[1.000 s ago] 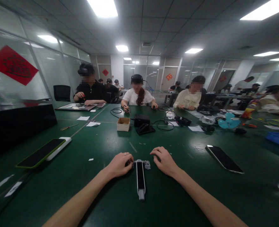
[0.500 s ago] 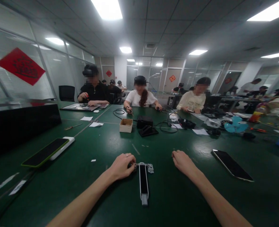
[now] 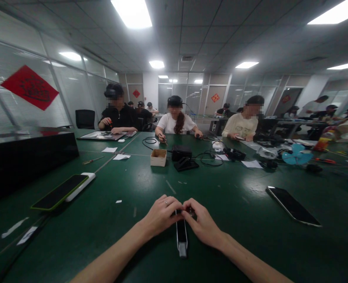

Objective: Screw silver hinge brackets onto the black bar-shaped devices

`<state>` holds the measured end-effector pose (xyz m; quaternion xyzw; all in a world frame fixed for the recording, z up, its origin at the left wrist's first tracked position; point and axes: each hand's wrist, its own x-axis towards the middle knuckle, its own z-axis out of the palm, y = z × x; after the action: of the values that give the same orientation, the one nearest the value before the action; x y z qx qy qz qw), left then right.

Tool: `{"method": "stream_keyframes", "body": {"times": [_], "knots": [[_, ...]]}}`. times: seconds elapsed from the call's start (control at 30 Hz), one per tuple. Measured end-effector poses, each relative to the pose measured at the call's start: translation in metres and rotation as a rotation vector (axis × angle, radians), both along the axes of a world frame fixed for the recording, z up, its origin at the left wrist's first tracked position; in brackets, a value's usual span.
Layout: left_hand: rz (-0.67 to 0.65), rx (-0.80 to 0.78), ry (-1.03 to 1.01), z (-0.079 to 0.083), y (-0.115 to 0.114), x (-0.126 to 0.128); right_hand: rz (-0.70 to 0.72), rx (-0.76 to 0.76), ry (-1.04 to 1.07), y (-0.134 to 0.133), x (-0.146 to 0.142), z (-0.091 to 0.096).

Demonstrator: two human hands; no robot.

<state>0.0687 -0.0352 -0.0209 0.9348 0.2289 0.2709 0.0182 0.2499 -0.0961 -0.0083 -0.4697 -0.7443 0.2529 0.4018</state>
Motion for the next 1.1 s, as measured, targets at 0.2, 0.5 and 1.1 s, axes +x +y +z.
{"method": "stream_keyframes", "body": {"times": [0.2,0.5,1.1], "knots": [[-0.04,0.047,0.004,-0.001,0.0,-0.001,-0.017,-0.045,0.051,0.002,-0.001,-0.005],[0.038,-0.103,-0.041,0.002,0.012,-0.01,-0.071,0.018,-0.021,0.005,0.004,-0.005],[0.132,-0.527,0.063,0.012,0.029,-0.028,-0.158,0.001,-0.235,0.023,0.029,-0.018]]}}
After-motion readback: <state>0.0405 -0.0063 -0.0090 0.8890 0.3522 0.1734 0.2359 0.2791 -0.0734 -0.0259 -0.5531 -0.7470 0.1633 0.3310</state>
